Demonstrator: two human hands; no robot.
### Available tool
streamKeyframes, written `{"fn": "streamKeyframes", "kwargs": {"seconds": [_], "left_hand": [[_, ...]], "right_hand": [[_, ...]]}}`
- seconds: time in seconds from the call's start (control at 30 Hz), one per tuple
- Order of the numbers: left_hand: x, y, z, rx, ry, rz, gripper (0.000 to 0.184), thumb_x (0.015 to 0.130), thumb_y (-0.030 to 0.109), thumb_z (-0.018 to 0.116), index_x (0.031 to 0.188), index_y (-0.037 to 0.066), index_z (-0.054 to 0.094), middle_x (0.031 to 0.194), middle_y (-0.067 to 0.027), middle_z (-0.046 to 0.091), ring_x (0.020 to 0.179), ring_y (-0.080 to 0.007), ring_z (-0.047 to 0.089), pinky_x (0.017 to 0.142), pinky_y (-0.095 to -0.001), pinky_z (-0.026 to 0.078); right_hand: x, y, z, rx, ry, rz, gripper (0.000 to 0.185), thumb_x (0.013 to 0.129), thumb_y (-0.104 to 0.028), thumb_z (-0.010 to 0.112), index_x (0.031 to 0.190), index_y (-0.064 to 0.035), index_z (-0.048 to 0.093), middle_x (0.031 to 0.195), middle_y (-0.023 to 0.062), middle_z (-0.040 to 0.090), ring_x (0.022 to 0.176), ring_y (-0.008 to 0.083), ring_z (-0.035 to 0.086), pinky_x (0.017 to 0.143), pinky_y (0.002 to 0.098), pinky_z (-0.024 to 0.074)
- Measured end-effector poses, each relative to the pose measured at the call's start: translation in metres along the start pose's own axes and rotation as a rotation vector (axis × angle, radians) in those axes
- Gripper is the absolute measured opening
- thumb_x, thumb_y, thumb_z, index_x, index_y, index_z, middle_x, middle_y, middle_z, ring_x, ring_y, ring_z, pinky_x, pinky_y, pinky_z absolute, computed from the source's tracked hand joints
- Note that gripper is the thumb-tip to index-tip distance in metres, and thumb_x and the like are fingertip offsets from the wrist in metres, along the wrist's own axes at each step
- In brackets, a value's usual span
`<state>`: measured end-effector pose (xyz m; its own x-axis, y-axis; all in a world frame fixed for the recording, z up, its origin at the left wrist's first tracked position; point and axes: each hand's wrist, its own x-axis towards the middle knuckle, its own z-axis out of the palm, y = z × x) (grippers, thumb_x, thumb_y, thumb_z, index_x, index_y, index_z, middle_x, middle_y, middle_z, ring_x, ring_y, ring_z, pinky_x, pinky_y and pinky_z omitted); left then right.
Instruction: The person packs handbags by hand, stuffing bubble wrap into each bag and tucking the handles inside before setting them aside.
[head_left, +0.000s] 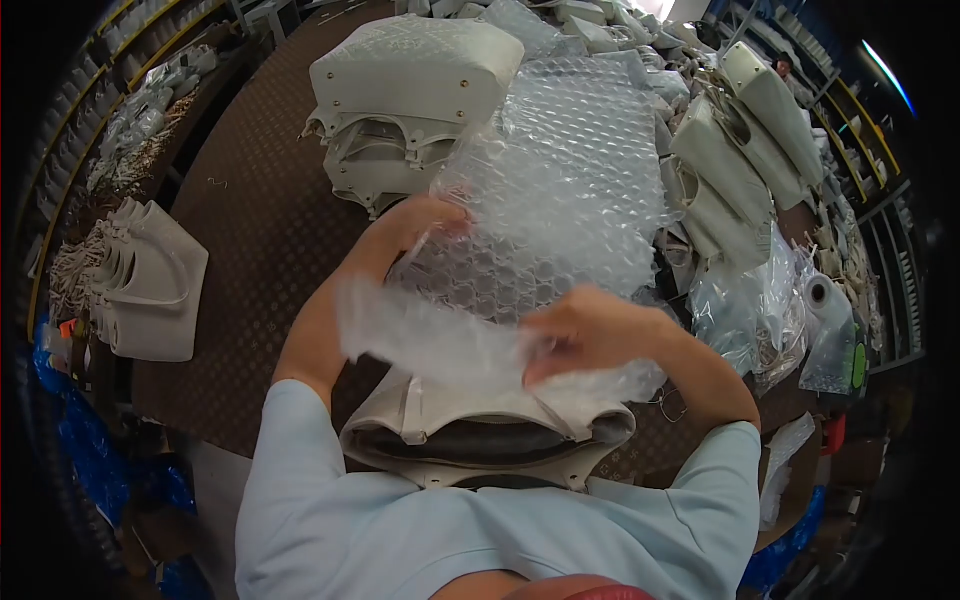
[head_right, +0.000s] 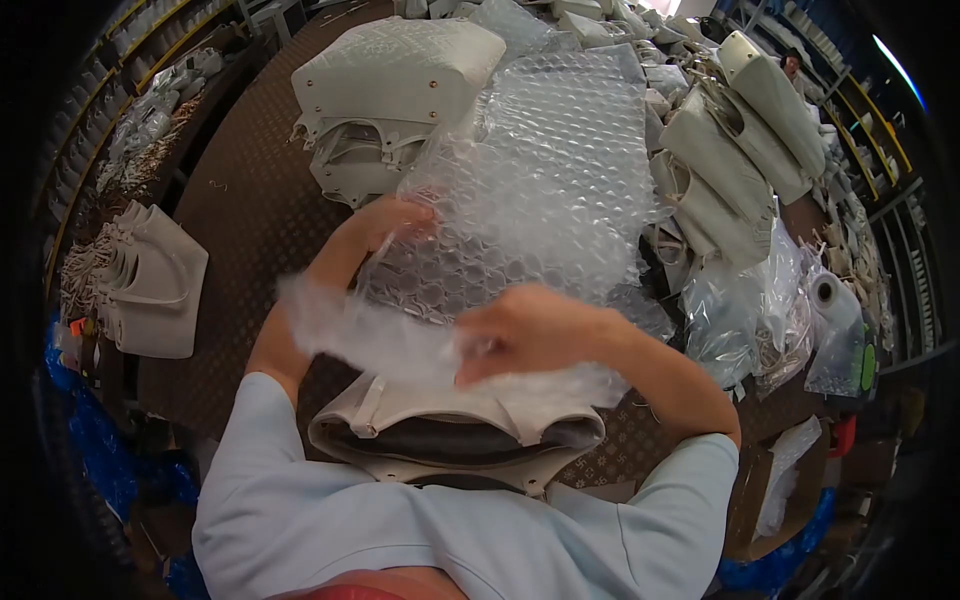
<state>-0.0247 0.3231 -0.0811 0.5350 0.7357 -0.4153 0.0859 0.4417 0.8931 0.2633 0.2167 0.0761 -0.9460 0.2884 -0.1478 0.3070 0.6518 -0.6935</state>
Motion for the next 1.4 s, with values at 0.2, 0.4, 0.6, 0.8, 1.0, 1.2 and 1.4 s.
{"fn": "streamKeyframes", "kwargs": {"seconds": [0.2, 0.4, 0.6, 0.8, 1.0, 1.2, 1.4], "left_hand": [[-0.040, 0.010, 0.028, 0.061, -0.206, 0.456, 0.040, 0.093, 0.026, 0.050, 0.126, 0.004, 0.047, 0.111, -0.0050, 0.059, 0.091, -0.0110, 0.058, 0.079, -0.0256, 0.049], [-0.105, 0.055, 0.055, -0.147, 0.171, 0.740, 0.047, 0.085, 0.020, 0.064, 0.126, 0.001, 0.047, 0.107, -0.0074, 0.059, 0.092, -0.0102, 0.055, 0.080, -0.0258, 0.046], [-0.100, 0.055, 0.091, 0.333, 0.379, 0.509, 0.039, 0.082, 0.017, 0.067, 0.116, 0.003, 0.054, 0.102, -0.0063, 0.060, 0.090, -0.0128, 0.056, 0.083, -0.0296, 0.046], [-0.217, 0.044, 0.125, 0.311, 0.504, 0.699, 0.020, 0.083, 0.019, 0.066, 0.096, 0.003, 0.064, 0.079, -0.0040, 0.065, 0.070, -0.0097, 0.060, 0.064, -0.0237, 0.048], [-0.264, -0.022, 0.193, 0.645, -0.218, 0.141, 0.035, 0.078, 0.026, 0.070, 0.103, 0.002, 0.063, 0.100, -0.0154, 0.065, 0.085, -0.0222, 0.065, 0.073, -0.0293, 0.050], [-0.278, -0.057, 0.203, 1.273, 0.006, 0.340, 0.065, 0.065, 0.031, 0.077, 0.123, 0.012, 0.053, 0.123, -0.0156, 0.054, 0.120, -0.0315, 0.046, 0.100, -0.0371, 0.037], [-0.246, -0.090, 0.195, 1.237, 0.385, 0.465, 0.061, 0.068, 0.027, 0.073, 0.124, 0.015, 0.052, 0.108, -0.0119, 0.062, 0.098, -0.0284, 0.061, 0.079, -0.0364, 0.051]], "right_hand": [[-0.011, 0.137, -0.042, -0.141, 0.700, 0.131, 0.029, 0.078, -0.031, 0.072, 0.088, -0.0059, 0.061, 0.117, 0.0140, 0.056, 0.104, 0.0300, 0.056, 0.084, 0.0349, 0.0458], [0.006, 0.112, -0.039, 0.066, 0.781, 0.409, 0.064, 0.073, -0.034, 0.075, 0.125, -0.0076, 0.047, 0.121, 0.0205, 0.053, 0.106, 0.0291, 0.055, 0.086, 0.0363, 0.0449], [0.014, 0.042, -0.031, -0.339, 0.595, 0.171, 0.056, 0.071, -0.034, 0.077, 0.114, -0.0038, 0.056, 0.102, 0.0149, 0.061, 0.084, 0.0207, 0.058, 0.075, 0.0341, 0.0466], [-0.055, -0.048, -0.039, -0.542, 1.070, 0.064, 0.036, 0.077, -0.021, 0.074, 0.104, -0.0012, 0.059, 0.086, 0.0134, 0.063, 0.073, 0.0142, 0.060, 0.064, 0.0287, 0.0495], [-0.066, -0.132, 0.035, -0.670, 0.489, 0.120, 0.044, 0.067, -0.003, 0.067, 0.110, -0.0050, 0.056, 0.080, 0.0123, 0.057, 0.063, 0.0261, 0.059, 0.055, 0.0323, 0.0473], [-0.070, -0.114, 0.046, -0.550, 0.612, 0.259, 0.045, 0.067, -0.002, 0.073, 0.109, -0.0007, 0.056, 0.087, 0.0124, 0.061, 0.071, 0.0216, 0.061, 0.062, 0.0286, 0.0466], [-0.090, -0.101, 0.035, -0.616, 0.971, 0.278, 0.043, 0.070, -0.005, 0.074, 0.109, -0.0019, 0.057, 0.094, 0.0138, 0.064, 0.077, 0.0248, 0.065, 0.068, 0.0290, 0.0511]]}}
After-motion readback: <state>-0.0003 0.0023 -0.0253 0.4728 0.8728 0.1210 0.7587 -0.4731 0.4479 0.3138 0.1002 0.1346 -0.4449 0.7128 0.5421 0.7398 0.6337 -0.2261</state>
